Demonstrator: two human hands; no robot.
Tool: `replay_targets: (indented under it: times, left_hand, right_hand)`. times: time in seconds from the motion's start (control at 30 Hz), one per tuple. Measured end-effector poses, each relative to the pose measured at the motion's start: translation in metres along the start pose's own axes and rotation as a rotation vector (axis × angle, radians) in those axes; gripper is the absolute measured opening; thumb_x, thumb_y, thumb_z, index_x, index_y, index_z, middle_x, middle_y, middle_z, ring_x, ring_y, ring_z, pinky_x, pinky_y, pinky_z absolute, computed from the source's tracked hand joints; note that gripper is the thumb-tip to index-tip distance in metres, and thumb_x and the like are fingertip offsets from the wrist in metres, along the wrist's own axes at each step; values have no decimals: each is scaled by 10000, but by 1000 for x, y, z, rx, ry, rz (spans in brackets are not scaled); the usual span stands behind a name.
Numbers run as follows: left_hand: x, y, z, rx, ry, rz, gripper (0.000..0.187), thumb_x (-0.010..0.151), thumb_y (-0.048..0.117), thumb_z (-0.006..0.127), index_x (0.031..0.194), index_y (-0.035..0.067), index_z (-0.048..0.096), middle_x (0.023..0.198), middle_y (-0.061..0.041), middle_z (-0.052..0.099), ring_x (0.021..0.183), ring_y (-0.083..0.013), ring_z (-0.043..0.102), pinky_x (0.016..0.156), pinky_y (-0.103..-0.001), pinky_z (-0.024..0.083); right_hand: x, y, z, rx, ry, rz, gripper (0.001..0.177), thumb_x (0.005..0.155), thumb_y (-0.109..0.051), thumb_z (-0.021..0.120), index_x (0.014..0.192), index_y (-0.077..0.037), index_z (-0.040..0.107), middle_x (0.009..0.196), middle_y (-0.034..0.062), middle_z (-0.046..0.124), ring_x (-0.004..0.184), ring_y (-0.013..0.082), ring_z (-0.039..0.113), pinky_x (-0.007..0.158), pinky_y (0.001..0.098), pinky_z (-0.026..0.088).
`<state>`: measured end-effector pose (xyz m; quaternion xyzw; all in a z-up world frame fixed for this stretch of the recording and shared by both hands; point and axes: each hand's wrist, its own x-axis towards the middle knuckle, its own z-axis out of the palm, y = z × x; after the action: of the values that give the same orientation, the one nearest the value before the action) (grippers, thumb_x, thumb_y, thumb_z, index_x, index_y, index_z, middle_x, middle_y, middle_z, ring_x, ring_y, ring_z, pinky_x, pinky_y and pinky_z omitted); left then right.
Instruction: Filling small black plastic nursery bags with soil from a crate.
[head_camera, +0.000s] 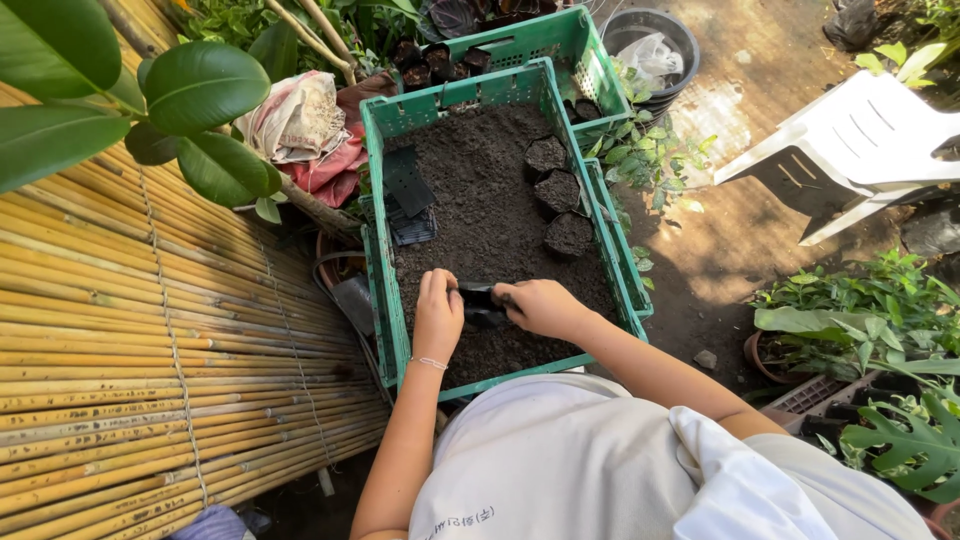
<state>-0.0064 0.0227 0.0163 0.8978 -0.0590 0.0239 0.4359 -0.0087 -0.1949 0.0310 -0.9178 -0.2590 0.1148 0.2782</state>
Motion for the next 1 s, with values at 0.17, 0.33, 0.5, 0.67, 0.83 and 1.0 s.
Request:
replay_targets:
  times: [0.17, 0.33, 0.5, 0.67, 0.83, 1.0]
  left_hand:
    - [-6, 31, -18, -5, -165, 134, 131, 878, -29, 621, 995, 28, 616, 1190, -131, 592, 932, -353, 679, 790, -429, 558]
    - [-5, 19, -1, 110, -197, 238, 346, 828, -41, 631, 1133, 74, 749, 1411, -134, 567, 1035, -379, 685, 854, -436, 569]
    - [6, 33, -1, 188, -148, -12, 299, 894, 16, 593, 1150, 96, 725, 1422, -30, 627, 1014, -350, 697, 864, -433, 572]
    - [6, 23, 16, 256, -134, 167, 183, 864, 45, 595, 919, 85, 765, 1394, -25, 653, 975, -324, 718, 820, -429, 581]
    - [-2, 5, 19, 385, -227, 226, 150, 821, 54, 621, 791, 71, 767, 1421, -14, 640, 888, -288, 725, 777, -421, 589]
    - [1, 7, 24, 385, -117, 268, 185, 911, 36, 587, 1035, 31, 725, 1406, -75, 640, 868, -297, 736, 741, -429, 602]
  right_hand:
    - [6, 22, 2, -56, 91, 118, 331, 859, -174, 674, 1187, -210, 706, 873, 113, 734, 813, 344, 710, 709, 485, 574]
    - [9, 20, 10, -167, 181, 124, 412, 832, -144, 675, 1235, -218, 722, 917, 109, 722, 856, 336, 711, 724, 464, 582]
    - [-2, -9, 15, -300, -165, 90, 412, 887, -121, 632, 1223, -329, 746, 1046, 100, 670, 925, 297, 705, 760, 430, 585]
    - [-1, -4, 19, -262, -239, 91, 388, 862, -163, 655, 1222, -284, 738, 1048, 105, 675, 909, 306, 710, 741, 445, 586]
    - [6, 17, -10, -223, -173, 226, 372, 872, -179, 650, 1219, -284, 738, 987, 83, 695, 900, 312, 712, 765, 458, 587]
    - [8, 12, -17, -342, 15, 206, 302, 826, -201, 696, 1114, -243, 775, 970, 82, 707, 945, 308, 687, 784, 436, 578]
